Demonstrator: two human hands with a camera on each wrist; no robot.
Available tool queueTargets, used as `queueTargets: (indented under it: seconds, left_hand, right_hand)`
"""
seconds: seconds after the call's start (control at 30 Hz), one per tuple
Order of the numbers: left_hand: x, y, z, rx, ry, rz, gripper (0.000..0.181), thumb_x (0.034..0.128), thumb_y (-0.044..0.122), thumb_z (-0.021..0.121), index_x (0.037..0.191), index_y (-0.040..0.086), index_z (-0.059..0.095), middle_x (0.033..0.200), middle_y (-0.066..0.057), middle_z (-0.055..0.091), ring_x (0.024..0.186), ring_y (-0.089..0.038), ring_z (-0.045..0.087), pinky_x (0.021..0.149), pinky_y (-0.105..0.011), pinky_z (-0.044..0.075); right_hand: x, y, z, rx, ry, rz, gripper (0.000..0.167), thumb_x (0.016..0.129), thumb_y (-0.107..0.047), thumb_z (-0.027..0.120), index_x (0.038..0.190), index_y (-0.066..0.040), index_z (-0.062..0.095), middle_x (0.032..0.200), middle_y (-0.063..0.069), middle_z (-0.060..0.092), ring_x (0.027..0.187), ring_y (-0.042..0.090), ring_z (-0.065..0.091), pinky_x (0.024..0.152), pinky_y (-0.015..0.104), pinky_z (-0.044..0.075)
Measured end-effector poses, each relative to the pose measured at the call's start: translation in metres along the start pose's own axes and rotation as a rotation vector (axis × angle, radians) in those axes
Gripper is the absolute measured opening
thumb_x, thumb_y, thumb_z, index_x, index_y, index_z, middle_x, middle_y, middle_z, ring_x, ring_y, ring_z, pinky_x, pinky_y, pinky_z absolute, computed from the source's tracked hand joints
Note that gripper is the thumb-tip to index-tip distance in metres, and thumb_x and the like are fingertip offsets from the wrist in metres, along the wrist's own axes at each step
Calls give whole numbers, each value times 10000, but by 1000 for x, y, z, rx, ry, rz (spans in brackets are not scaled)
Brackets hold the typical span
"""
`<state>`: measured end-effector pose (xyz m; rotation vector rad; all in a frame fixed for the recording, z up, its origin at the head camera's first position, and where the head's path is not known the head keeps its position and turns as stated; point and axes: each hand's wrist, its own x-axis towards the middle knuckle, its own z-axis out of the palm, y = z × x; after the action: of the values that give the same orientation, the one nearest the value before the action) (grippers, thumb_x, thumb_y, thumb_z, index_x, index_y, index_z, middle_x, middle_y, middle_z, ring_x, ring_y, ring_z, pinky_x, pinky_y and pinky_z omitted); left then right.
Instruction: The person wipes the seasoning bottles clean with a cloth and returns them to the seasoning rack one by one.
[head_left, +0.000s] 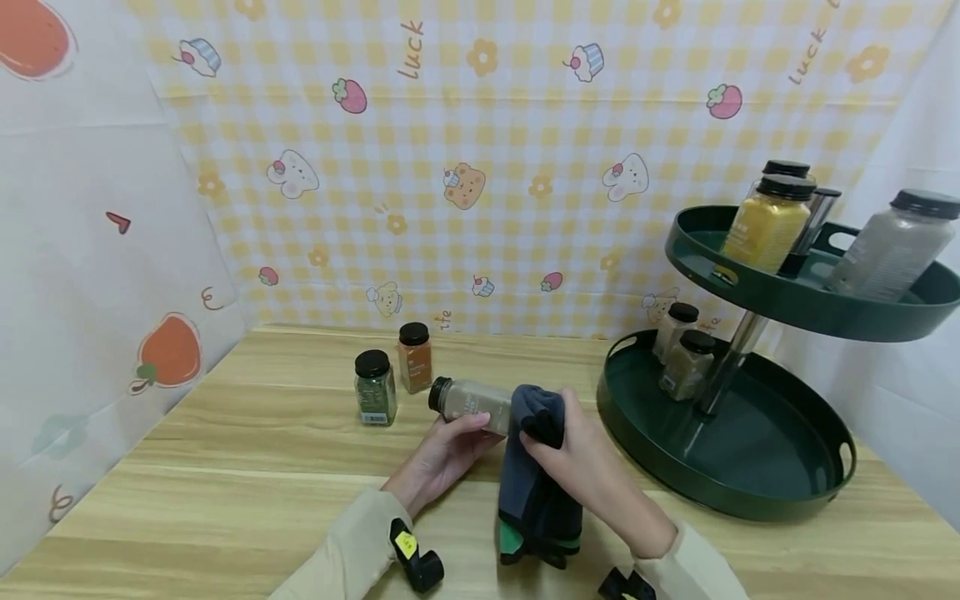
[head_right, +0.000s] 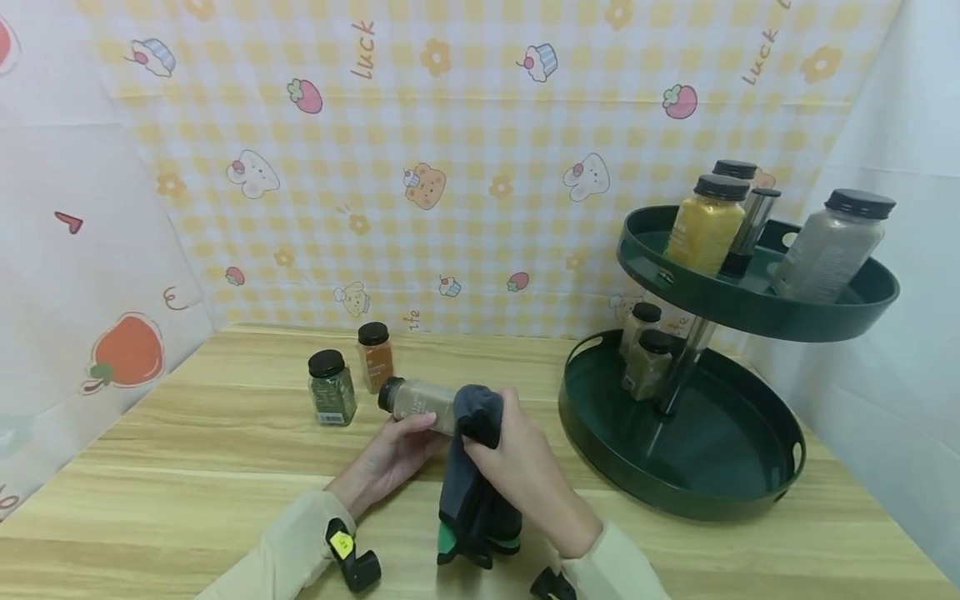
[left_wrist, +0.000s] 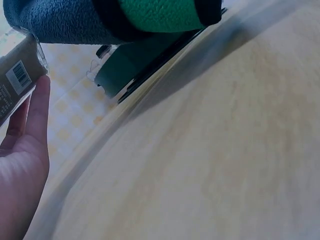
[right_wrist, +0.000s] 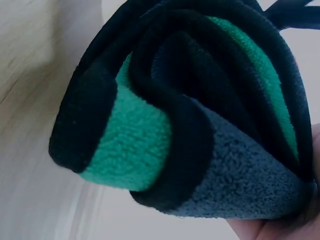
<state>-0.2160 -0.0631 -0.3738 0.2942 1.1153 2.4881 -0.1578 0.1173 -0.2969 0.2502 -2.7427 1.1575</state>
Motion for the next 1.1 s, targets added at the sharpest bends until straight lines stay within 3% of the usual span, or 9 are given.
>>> queueTargets:
  seconds: [0.5,0.87,1.1]
  left_hand:
    - [-2,-2,1,56,-44,5,485,811,15,555,1222,162,342,1192,-48,429,1051,-157,507,940,-312,455]
    - [1,-1,0,32,-10,11,438,840,21,541,1212,148,347,1170,-42,441,1028,-150,523,925,-305,461]
    - [0,-2,0,24,-21,8,449,831,7,541,1211,149,347,1186,-46,425,1046,-158,509,946,-313,451]
  right_hand:
    - [13,27,5,-9,-4,38,423,828,-207,680,1128,-23,443,1020,201,612,841,248,615,672,367,508]
    - [-1,0,-2,40,-9,11,447,822,-213,696,1153,-58,439,1037,169,623,848,211,631,687,360,528]
    - [5,11,2,21,0,12,446,830,-199,685,1162,-33,437,1038,184,618,862,235,620,700,374,517]
